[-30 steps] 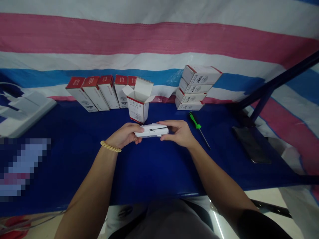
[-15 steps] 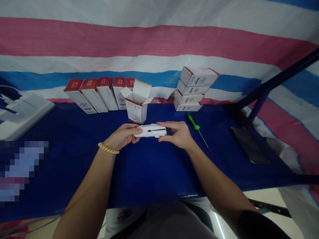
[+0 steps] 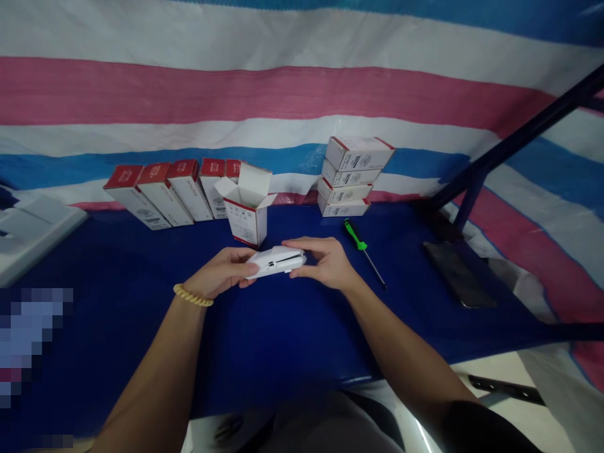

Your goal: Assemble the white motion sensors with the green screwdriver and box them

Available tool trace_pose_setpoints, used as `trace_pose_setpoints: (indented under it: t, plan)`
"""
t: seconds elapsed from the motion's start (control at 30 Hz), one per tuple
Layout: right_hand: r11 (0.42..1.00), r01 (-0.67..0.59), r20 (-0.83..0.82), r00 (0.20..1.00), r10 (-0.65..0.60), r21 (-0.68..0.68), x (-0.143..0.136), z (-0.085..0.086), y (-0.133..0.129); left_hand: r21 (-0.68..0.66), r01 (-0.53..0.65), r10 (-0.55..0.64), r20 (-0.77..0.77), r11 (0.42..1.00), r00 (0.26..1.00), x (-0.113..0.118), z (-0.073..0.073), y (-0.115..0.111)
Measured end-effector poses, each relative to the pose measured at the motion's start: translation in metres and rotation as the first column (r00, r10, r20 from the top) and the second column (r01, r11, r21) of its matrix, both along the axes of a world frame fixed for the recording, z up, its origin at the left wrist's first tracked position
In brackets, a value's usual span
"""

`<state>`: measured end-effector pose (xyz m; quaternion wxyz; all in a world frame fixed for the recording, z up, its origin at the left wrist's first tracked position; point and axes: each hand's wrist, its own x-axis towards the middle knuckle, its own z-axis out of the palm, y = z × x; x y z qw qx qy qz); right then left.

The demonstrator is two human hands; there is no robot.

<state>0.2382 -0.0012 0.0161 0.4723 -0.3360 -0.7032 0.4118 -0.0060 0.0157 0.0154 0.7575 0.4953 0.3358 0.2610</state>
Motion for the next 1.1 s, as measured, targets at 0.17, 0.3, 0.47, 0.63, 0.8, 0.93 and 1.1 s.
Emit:
trace_pose_setpoints:
  t: [0.17,0.3,0.47,0.63,0.8,0.93,1.1]
  plan:
    - [0.999,-0.052,-0.046,0.998,0.052,-0.005,0.001,-0.003,0.001,0.070,0.040,-0.036,-0.063,0.997,0.997,-0.003,-0.001,0.001]
    - [0.986,-0.145,-0.037,0.989,0.142,-0.086,0.002,-0.005,0.003,0.078,0.078,-0.068,-0.129,0.994,0.989,-0.006,-0.001,0.002]
    - [0.977,-0.130,-0.023,0.991,0.128,-0.170,0.004,-0.006,0.003,0.038,0.082,-0.076,-0.130,0.996,0.989,-0.007,-0.005,0.003]
    - [0.977,-0.093,0.021,0.995,0.099,-0.193,0.006,-0.007,0.004,-0.033,0.070,-0.072,-0.077,0.997,0.994,-0.004,-0.004,0.002]
    - [0.990,-0.035,0.070,0.997,0.045,-0.134,0.006,-0.007,0.004,-0.067,0.007,-0.009,-0.026,0.998,1.000,0.002,-0.005,0.001]
    - [0.998,0.052,0.148,0.988,-0.045,-0.045,0.006,-0.005,0.002,-0.082,-0.027,0.028,0.010,0.996,1.000,0.006,-0.009,0.002]
    - [0.984,0.158,0.213,0.962,-0.173,0.086,0.003,-0.001,-0.001,0.037,-0.140,0.142,-0.079,0.990,0.987,0.010,-0.009,0.002]
